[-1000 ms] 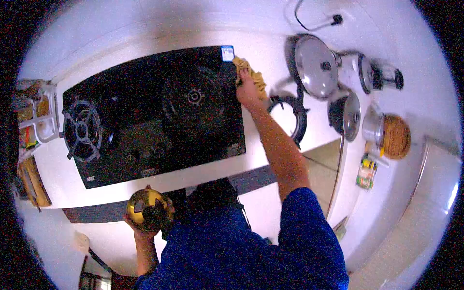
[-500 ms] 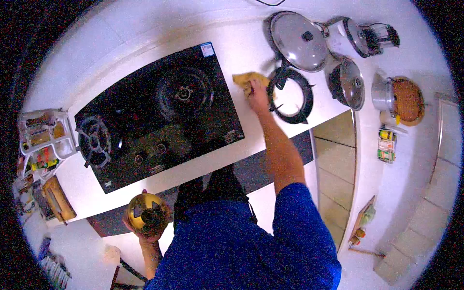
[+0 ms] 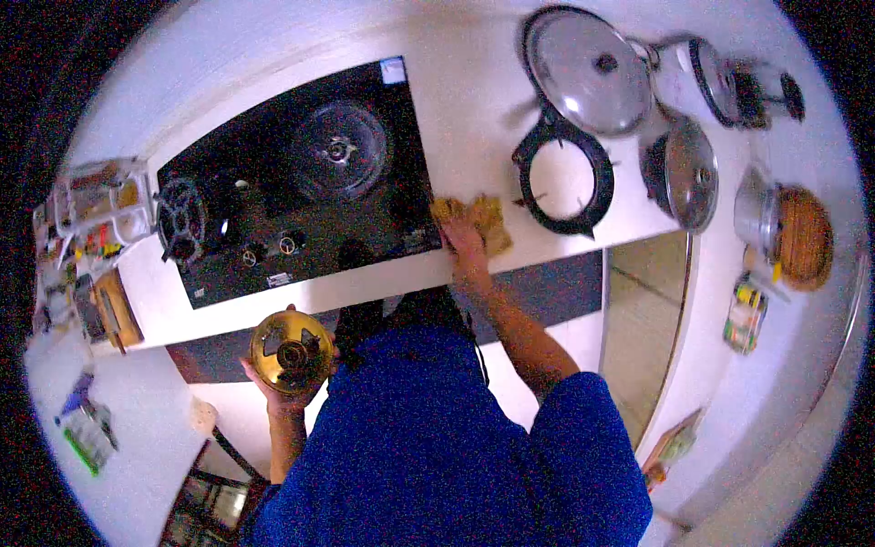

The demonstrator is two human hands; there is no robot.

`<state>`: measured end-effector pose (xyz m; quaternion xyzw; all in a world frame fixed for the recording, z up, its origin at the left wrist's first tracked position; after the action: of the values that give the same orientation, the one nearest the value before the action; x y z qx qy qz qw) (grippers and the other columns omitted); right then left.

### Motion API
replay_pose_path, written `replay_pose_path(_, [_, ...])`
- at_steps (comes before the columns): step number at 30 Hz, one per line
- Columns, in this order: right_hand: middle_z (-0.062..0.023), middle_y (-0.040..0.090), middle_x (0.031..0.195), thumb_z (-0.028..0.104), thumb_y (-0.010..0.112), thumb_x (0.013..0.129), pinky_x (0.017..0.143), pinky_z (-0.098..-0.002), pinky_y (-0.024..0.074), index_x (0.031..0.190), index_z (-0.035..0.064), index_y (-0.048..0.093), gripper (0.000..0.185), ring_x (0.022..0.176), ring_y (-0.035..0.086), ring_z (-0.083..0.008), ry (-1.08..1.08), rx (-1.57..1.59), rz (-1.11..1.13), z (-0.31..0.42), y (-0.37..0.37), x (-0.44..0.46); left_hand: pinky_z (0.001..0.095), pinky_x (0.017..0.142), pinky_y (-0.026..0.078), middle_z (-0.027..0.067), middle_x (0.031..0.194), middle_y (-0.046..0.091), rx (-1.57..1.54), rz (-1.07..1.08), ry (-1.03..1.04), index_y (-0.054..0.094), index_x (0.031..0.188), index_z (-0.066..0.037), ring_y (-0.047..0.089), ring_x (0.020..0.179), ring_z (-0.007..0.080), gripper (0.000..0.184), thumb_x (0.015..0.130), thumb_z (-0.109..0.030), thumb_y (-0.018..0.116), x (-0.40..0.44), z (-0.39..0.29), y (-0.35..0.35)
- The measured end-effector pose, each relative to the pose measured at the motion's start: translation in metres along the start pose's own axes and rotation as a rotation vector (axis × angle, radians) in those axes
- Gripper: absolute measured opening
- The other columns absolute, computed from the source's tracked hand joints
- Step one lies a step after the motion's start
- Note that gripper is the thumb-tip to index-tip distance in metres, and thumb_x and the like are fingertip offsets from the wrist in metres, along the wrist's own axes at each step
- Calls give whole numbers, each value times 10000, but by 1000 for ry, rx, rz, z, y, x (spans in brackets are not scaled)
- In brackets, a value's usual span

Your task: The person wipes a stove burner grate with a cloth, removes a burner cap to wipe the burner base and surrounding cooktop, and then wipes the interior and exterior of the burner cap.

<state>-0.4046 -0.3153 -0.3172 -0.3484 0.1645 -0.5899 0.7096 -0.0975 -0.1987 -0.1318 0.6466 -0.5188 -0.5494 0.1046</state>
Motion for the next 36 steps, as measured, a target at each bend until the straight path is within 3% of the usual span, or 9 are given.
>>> replay_pose_path(1, [-182, 559, 1393, -7, 552, 847, 1046, -456, 440, 1329, 73, 598, 491, 1254, 544, -348, -36, 11, 17, 6, -7, 2, 599, 950, 498, 230, 1378, 486, -19, 47, -2, 250, 1561, -176, 556, 1162, 427, 1207, 663, -947, 485, -2, 3, 9])
replay_pose_path(5, [-169, 595, 1316, -15, 541, 851, 975, -382, 509, 1277, -21, 602, 431, 1194, 588, -261, 1096, 793, 199, -27, -5, 26, 583, 891, 529, 277, 1350, 505, -49, -4, 120, 260, 1556, -231, 566, 1144, 454, 1156, 671, -942, 479, -19, 12, 12])
replay_pose_path(7, [-169, 587, 1295, -64, 520, 837, 967, -355, 507, 1319, -52, 549, 483, 1183, 590, -236, 854, 1621, -4, -12, 1, 92, 588, 900, 525, 266, 1377, 494, -185, -113, 139, 269, 1553, -226, 556, 1169, 457, 1157, 666, -932, 504, -38, 25, -5])
replay_pose_path(9, [-160, 579, 1303, -96, 496, 827, 996, -371, 494, 1373, -17, 501, 552, 1206, 573, -246, 608, 1304, -101, 1, -4, 157, 601, 914, 512, 244, 1407, 482, -177, -82, 219, 292, 1545, -209, 548, 1187, 458, 1162, 662, -930, 512, -50, 25, -8])
replay_pose_path(12, [-186, 505, 1413, -107, 518, 799, 1088, -462, 415, 1425, 58, 453, 651, 1269, 509, -400, -8, 153, 94, 46, 24, 209, 607, 901, 520, 222, 1402, 496, -238, -106, 290, 291, 1543, -195, 547, 1187, 461, 1159, 674, -937, 487, -72, 39, -21])
replay_pose_path(15, [-157, 489, 1450, 18, 625, 783, 1155, -464, 308, 1402, 13, 471, 638, 1368, 416, -344, -270, -350, 106, 77, 66, 214, 590, 853, 552, 220, 1377, 518, -246, -164, 346, 282, 1546, -190, 562, 1166, 462, 1145, 695, -935, 465, -92, 48, -26])
replay_pose_path(21, [-71, 535, 1423, 144, 639, 839, 1145, -467, 317, 1341, 48, 563, 516, 1363, 432, -286, -506, -427, 253, 83, 104, 298, 580, 798, 589, 250, 1324, 546, -316, -286, 454, 271, 1550, -199, 620, 1062, 468, 1146, 689, -920, 500, -128, 60, -40])
replay_pose_path(29, [-121, 396, 1524, 142, 609, 871, 1131, -485, 350, 1418, 54, 471, 572, 1385, 398, -341, -411, -713, 389, 60, 64, 204, 596, 816, 573, 264, 1359, 504, -419, -161, 440, 256, 1560, -247, 579, 1116, 489, 1130, 679, -862, 606, -156, 76, -78])
replay_pose_path(36, [-114, 414, 1517, 266, 587, 952, 1090, -513, 369, 1430, 124, 471, 513, 1371, 413, -341, -546, -610, 338, 54, 105, 281, 552, 749, 596, 293, 1304, 528, -518, -396, 499, 250, 1565, -272, 619, 1045, 458, 1077, 718, -858, 563, -175, 106, -93])
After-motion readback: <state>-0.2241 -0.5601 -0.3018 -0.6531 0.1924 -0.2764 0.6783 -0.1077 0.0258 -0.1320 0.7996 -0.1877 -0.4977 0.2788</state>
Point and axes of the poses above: each hand's wrist, its own x-axis towards the middle knuckle, its own y-axis out of the palm, z = x × y, the point moved 9 cm from there along x, towards the middle knuckle
